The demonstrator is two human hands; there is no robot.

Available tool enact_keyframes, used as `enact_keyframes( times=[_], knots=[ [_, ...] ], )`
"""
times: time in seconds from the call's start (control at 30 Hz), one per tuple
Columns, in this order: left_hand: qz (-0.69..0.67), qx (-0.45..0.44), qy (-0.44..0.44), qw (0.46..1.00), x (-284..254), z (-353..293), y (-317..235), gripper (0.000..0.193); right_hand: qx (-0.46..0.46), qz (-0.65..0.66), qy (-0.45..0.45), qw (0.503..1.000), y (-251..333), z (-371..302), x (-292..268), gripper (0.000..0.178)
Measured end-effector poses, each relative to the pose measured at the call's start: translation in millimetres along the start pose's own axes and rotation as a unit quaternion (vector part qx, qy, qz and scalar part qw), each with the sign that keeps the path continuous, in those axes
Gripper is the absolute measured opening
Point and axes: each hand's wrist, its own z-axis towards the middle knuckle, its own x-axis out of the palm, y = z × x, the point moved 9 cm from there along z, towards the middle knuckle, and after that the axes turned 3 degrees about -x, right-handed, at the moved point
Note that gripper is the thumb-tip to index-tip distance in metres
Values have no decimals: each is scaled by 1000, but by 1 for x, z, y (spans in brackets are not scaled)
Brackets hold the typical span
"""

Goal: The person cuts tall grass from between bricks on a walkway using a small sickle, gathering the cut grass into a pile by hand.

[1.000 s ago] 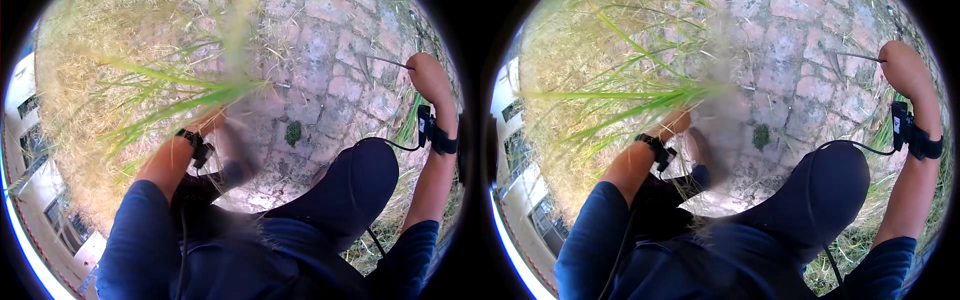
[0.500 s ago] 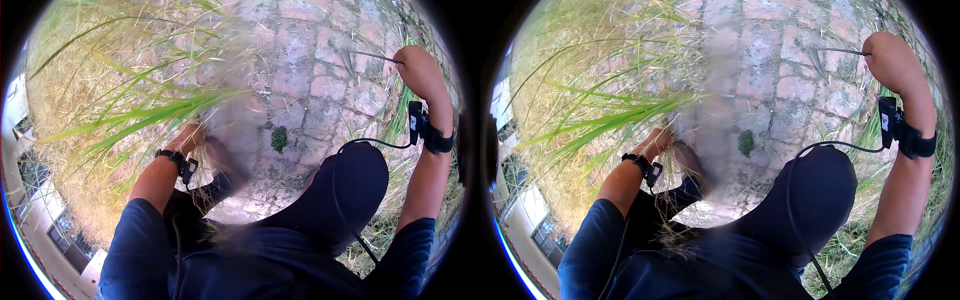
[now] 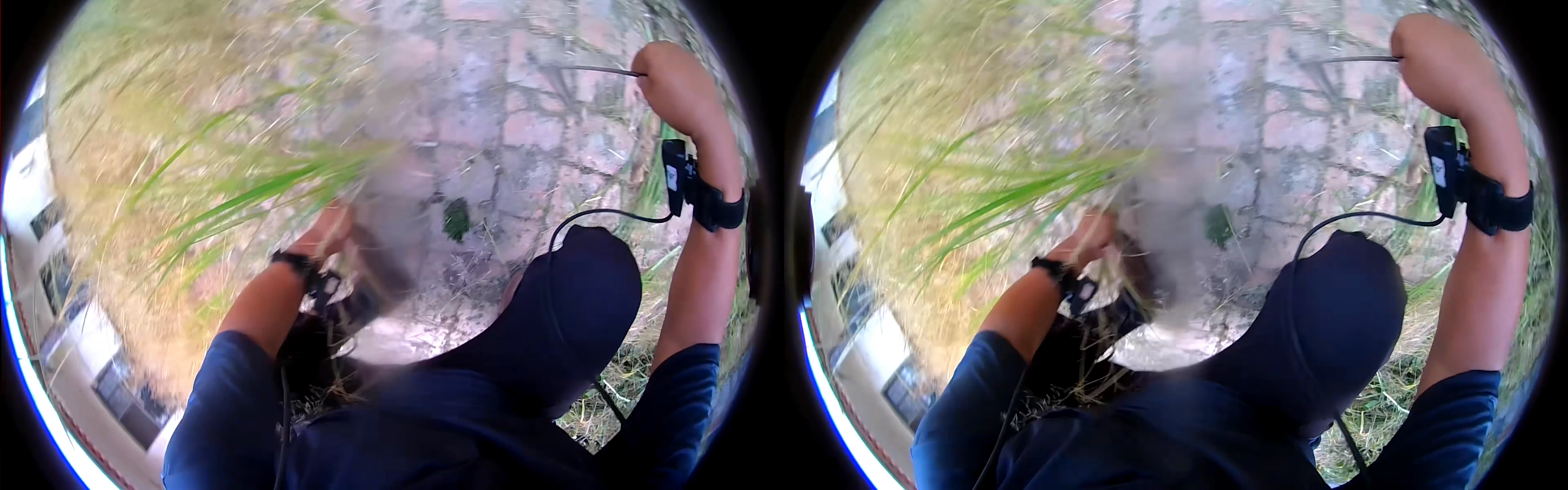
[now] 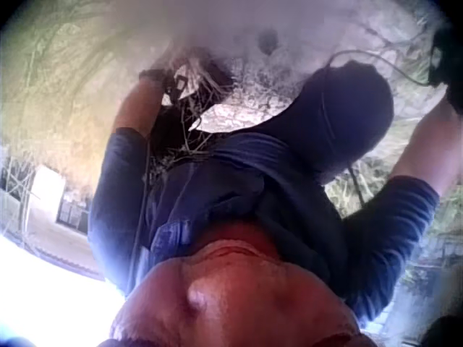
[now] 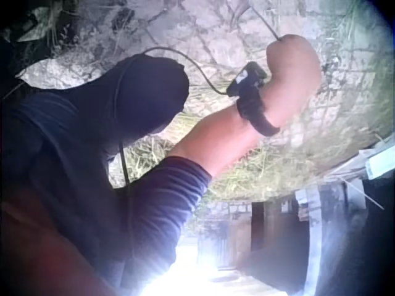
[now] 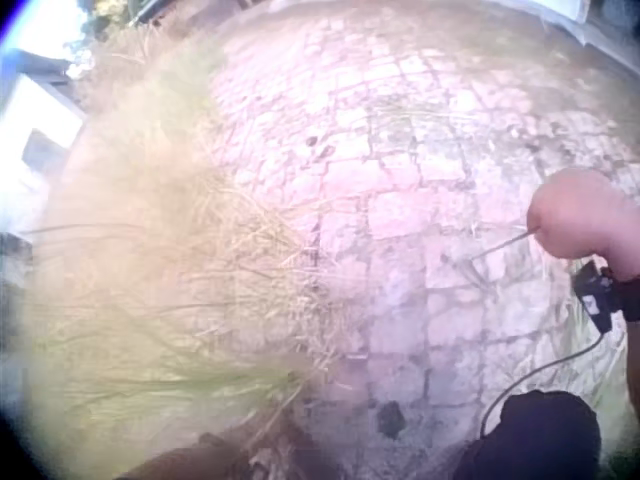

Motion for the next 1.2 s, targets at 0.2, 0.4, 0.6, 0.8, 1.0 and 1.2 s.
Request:
enact_keyframes(
  times=[0.2, 0.4, 0.6, 0.8, 1.0, 1.2],
  knots=[
    [-404, 47, 19, 913, -71, 5, -124, 30, 16, -31, 61, 998, -1, 4, -2, 17],
    [-336, 216, -8, 917, -105, 9, -300, 15, 6, -12, 39, 999, -5, -8, -3, 18],
    [62, 316, -293, 900, -175, 33, -326, 17, 57, -33, 69, 995, -2, -11, 0, 17],
    [-38, 211, -281, 936, -177, 95, -222, 14, 64, -29, 64, 995, -5, -14, 3, 17],
    [-84, 66, -127, 986, -152, 112, -204, 16, 44, -20, 48, 998, -4, -21, 3, 18],
    [-82, 45, -94, 991, -137, 120, -169, 18, 45, 11, 28, 999, 0, -20, -9, 19]
  ],
)
